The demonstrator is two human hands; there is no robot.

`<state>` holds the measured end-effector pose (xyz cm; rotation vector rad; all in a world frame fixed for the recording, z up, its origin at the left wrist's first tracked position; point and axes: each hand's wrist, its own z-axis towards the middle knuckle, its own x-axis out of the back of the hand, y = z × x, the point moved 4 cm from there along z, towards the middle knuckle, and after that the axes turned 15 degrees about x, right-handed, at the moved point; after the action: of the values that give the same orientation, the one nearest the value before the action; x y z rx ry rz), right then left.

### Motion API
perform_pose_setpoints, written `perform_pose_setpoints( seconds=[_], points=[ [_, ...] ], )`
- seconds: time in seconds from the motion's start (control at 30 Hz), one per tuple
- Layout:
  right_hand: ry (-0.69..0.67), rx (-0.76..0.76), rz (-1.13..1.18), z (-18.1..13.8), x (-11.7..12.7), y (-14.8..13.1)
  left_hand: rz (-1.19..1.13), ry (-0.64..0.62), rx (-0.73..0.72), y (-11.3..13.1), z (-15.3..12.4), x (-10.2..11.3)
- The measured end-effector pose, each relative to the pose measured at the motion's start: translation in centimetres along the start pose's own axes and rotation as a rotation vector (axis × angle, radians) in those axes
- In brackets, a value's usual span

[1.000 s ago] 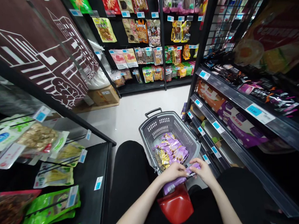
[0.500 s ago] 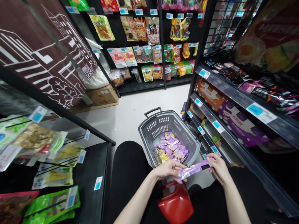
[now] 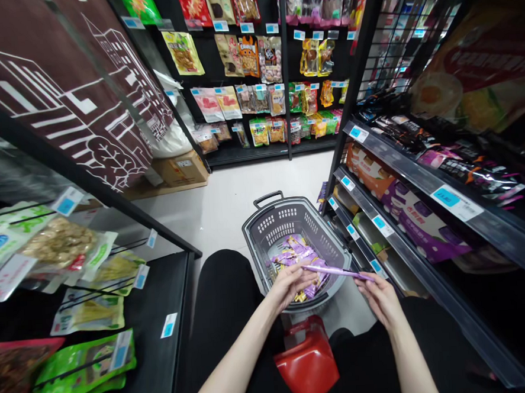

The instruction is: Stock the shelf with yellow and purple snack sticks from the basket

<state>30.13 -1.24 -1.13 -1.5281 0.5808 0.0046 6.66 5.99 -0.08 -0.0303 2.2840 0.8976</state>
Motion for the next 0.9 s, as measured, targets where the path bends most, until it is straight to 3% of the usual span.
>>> perform_pose_setpoints(
  seconds=[0.2, 0.33, 0.77, 0.9],
  points=[
    [0.074, 0.086, -0.165, 0.1, -0.2, 0.0, 0.354, 0.202, -0.026, 0.0, 0.1, 0.1],
    [0.117, 0.118, -0.218, 0.4, 0.4, 0.3, 0.476, 0.249, -0.035, -0.1, 0.3, 0.2],
    [0.152, 0.107, -0.276, 0.6, 0.8, 1.2, 0.434, 0.296, 0.01, -0.2, 0.4, 0.5],
    [0.101, 0.077, -0.164, 0.5, 0.4, 0.9, 0.338, 0.313, 0.045, -0.2, 0.4, 0.8]
  ],
)
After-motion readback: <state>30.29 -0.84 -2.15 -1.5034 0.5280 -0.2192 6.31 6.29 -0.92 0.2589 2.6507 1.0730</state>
